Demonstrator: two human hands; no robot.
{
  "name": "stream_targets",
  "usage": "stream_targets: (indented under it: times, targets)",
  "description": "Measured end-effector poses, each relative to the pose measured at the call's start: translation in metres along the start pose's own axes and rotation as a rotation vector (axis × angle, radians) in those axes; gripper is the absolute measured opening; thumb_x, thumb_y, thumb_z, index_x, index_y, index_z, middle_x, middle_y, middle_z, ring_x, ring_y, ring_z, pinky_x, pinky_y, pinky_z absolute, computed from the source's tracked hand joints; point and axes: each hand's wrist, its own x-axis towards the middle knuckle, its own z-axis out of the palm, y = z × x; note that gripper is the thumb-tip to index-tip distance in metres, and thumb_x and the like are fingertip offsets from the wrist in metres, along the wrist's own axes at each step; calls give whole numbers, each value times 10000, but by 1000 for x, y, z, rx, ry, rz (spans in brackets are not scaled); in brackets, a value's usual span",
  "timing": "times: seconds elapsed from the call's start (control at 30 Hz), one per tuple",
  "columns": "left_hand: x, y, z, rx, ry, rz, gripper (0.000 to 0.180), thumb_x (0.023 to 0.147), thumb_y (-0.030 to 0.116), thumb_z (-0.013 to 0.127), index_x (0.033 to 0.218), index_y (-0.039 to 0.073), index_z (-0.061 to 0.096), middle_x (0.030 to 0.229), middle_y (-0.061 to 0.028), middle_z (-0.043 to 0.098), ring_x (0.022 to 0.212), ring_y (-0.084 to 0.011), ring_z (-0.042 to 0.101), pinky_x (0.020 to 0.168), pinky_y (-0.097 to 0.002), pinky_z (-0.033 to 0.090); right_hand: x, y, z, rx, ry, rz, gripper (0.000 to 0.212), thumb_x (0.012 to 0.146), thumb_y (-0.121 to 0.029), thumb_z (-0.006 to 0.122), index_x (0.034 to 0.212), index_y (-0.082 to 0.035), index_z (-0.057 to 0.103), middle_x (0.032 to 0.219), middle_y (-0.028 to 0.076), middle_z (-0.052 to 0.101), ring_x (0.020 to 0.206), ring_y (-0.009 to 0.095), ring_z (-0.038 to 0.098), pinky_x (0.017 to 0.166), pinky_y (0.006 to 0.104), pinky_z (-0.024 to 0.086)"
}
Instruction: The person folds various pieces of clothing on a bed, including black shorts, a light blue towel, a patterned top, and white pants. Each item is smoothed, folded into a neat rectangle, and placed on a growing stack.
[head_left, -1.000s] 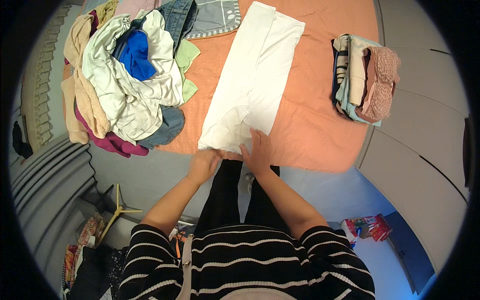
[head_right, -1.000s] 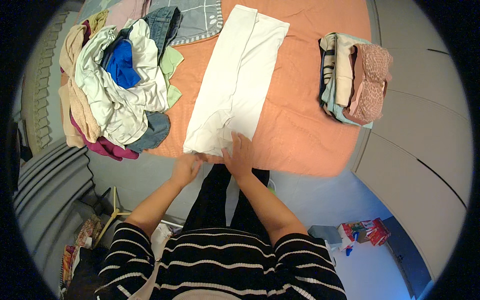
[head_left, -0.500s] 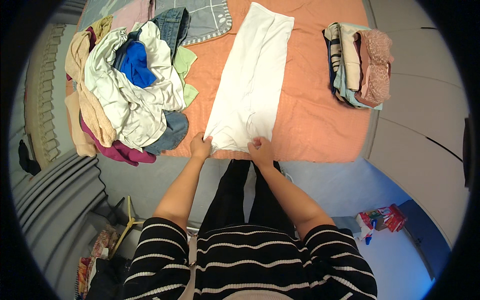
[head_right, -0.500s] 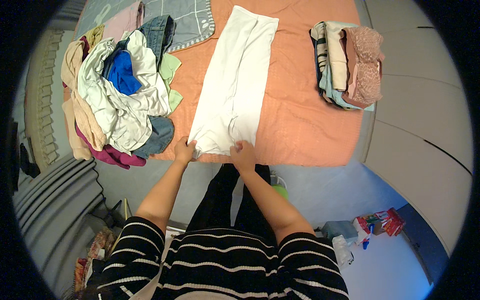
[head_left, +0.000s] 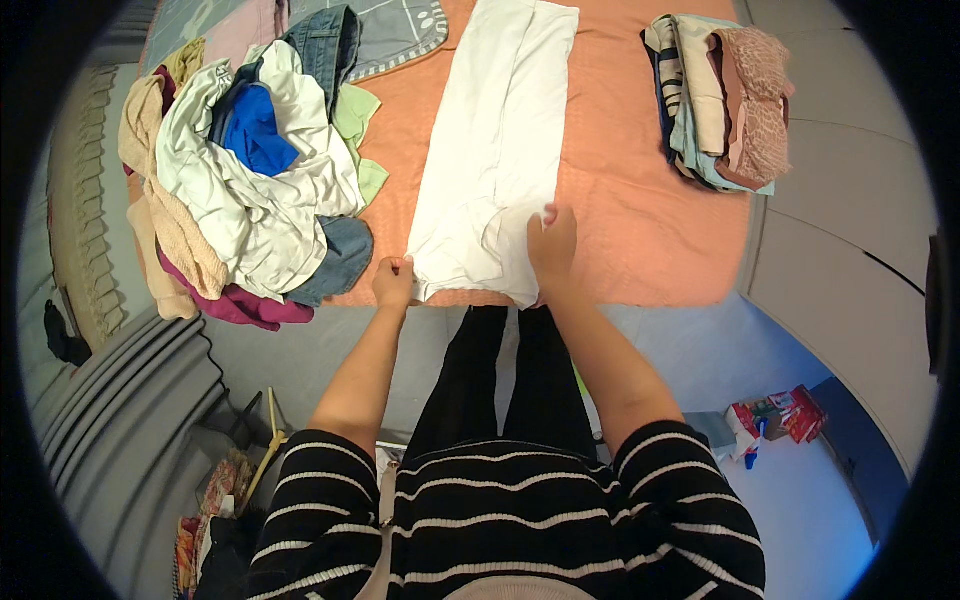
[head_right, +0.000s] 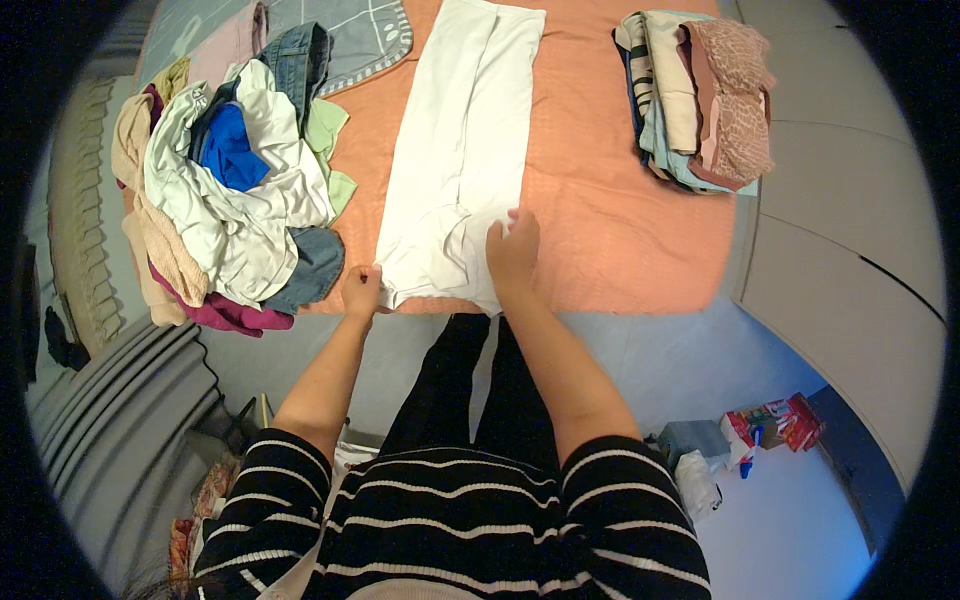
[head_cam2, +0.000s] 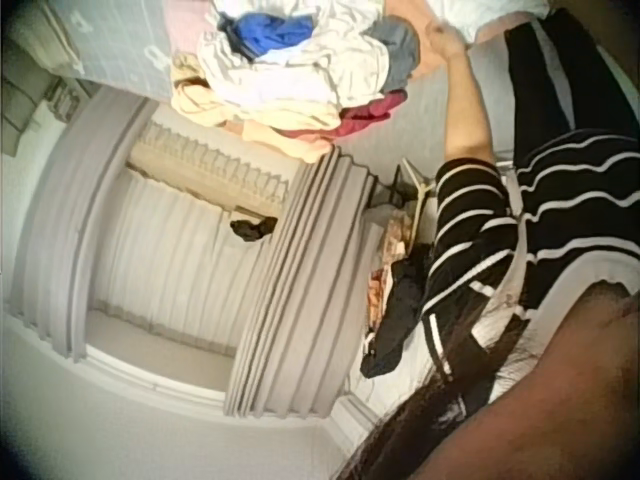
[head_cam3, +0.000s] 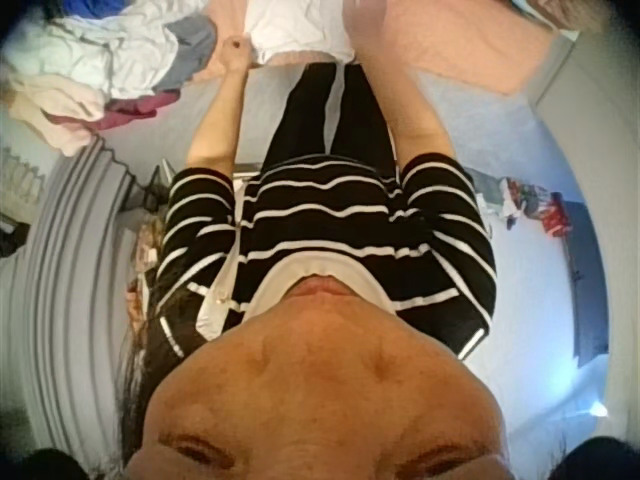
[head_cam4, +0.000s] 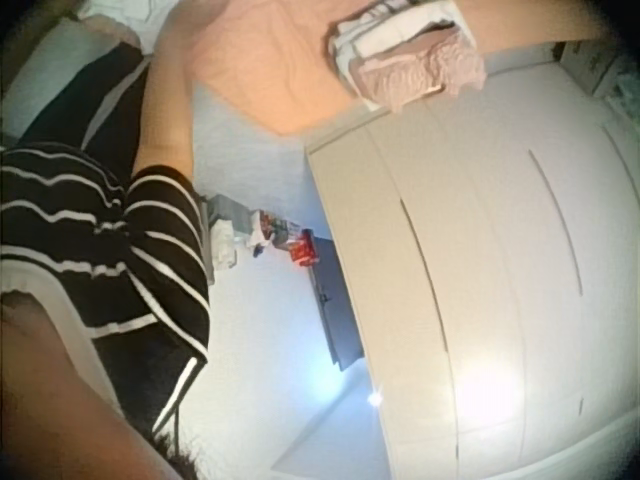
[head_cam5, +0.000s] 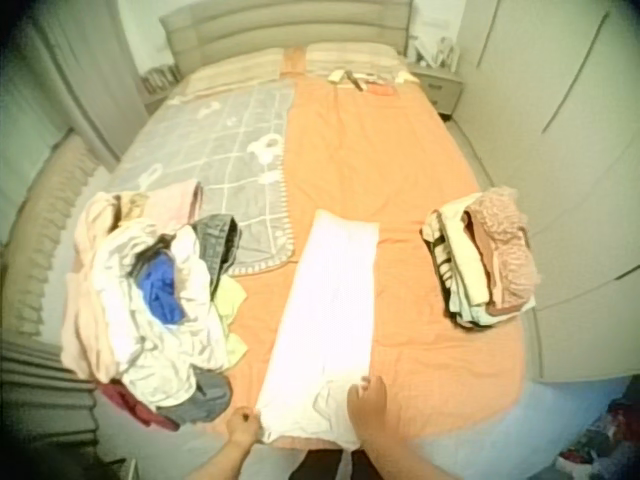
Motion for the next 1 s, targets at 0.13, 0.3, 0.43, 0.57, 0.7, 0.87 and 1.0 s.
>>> stream_targets:
  times: [0.13, 0.3, 0.43, 0.57, 0.7, 0.87, 1.0]
  targets:
    - [-33, 48, -11, -82, -214, -110, 299, 825, 244, 696, 936, -19, 607, 872, -100, 650, 760, -168, 616, 667, -322, 519, -59, 63, 15, -16, -30, 290, 470, 742, -240, 727, 1049, 51, 523, 1006, 174, 582, 905, 248, 570, 764, 356, 448]
    - [-42, 53, -27, -512, -483, -287, 330, 848, 189, 669, 1101, 3, 570, 956, -90, 645, 805, -166, 629, 672, -312, 552, -77, 73, -9, 764, -349, 702, 400, 801, -230, 681, 1075, 29, 548, 978, 120, 620, 851, 189, 603, 711, 298, 476]
    - [-73, 89, -68, -584, -640, -385, 353, 843, 156, 662, 1151, 27, 547, 1003, -85, 650, 827, -177, 648, 653, -304, 556, -85, -5, -73, 1069, -325, 625, 198, 866, -127, 596, 1021, -7, 570, 888, 61, 636, 803, 152, 616, 683, 280, 500]
    - [-82, 59, -66, -331, -671, -385, 364, 815, 159, 682, 1137, 37, 563, 1017, -82, 653, 830, -188, 648, 652, -344, 543, -100, 46, -95, 608, -429, 697, 228, 862, -198, 650, 985, -34, 551, 805, 52, 618, 620, 143, 576, 495, 266, 450]
    - [-107, 45, -62, -74, -620, -400, 395, 786, 184, 703, 1138, 61, 575, 1004, -64, 651, 857, -197, 631, 695, -374, 532, -126, 66, -102, 366, -467, 725, 221, 854, -233, 667, 933, -72, 539, 712, 29, 582, 499, 119, 503, 407, 245, 376]
    - [-104, 65, -64, -190, -642, -461, 379, 783, 223, 708, 1107, 71, 584, 994, -57, 643, 855, -192, 615, 684, -362, 533, -104, 43, -109, 478, -479, 741, 223, 853, -242, 655, 931, -64, 546, 720, 38, 590, 497, 139, 520, 410, 252, 396]
    - [-56, 108, -58, -595, -695, -405, 333, 874, 350, 595, 1011, 47, 590, 807, -50, 631, 661, -178, 602, 633, -350, 537, -49, 7, -102, 741, -338, 737, 210, 889, -260, 562, 926, -54, 547, 748, 64, 597, 530, 143, 540, 435, 260, 417]
